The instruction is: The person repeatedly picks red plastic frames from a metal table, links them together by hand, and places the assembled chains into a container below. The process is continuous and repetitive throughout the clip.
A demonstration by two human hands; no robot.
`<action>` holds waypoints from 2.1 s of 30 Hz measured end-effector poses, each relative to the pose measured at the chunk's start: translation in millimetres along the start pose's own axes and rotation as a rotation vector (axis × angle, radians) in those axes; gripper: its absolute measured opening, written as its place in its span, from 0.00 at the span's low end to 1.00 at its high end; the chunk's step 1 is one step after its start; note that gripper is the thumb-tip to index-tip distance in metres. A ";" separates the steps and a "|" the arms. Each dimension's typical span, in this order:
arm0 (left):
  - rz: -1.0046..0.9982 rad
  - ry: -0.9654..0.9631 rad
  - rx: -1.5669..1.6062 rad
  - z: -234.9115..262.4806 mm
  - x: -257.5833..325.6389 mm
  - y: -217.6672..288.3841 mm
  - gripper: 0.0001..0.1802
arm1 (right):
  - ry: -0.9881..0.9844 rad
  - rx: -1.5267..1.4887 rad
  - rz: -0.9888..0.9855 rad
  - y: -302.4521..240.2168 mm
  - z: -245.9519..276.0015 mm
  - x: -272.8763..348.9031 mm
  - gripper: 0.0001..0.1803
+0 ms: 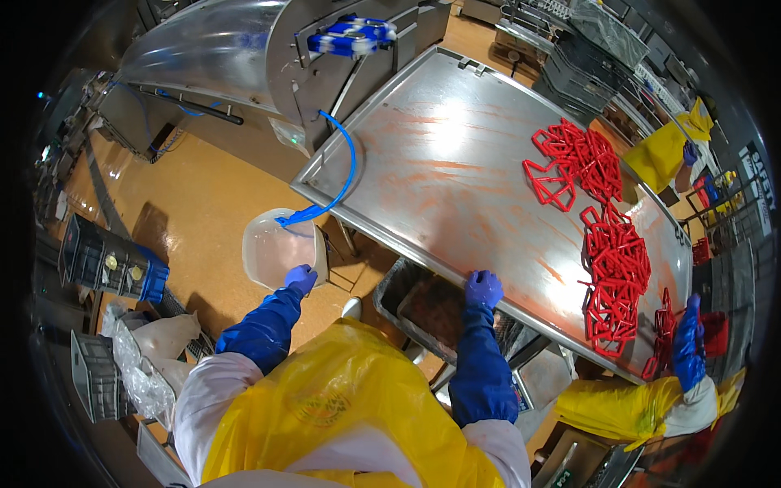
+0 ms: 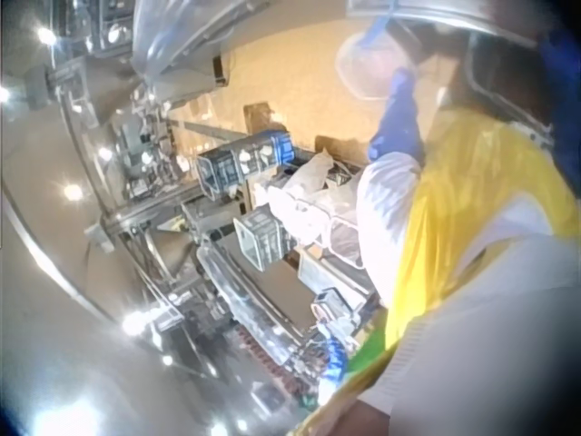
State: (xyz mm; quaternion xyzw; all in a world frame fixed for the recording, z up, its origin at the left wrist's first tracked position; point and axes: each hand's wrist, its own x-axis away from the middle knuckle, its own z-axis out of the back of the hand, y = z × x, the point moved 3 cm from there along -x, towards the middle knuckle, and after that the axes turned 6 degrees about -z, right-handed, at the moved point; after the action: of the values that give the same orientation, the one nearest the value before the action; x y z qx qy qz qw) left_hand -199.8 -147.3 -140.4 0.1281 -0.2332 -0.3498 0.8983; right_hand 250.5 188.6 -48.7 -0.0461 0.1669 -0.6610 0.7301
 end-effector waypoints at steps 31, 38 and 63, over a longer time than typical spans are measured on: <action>-0.121 -0.548 0.257 37.8 134.8 48.2 0.26 | -0.164 -0.068 -0.139 -214.3 -124.6 -319.3 0.21; -0.412 -0.526 0.262 40.0 99.1 108.0 0.25 | -0.351 -0.042 0.259 -197.6 -131.7 -243.0 0.16; -0.954 -0.269 0.463 46.5 -100.7 398.9 0.18 | -0.438 -1.135 -0.732 149.7 187.9 -63.5 0.12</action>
State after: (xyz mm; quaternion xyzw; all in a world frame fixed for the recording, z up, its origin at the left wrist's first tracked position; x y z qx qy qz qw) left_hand -61.7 207.1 23.3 0.3682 -0.3329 -0.6712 0.5505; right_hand 445.5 240.4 96.4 -0.6044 0.3084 -0.6506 0.3411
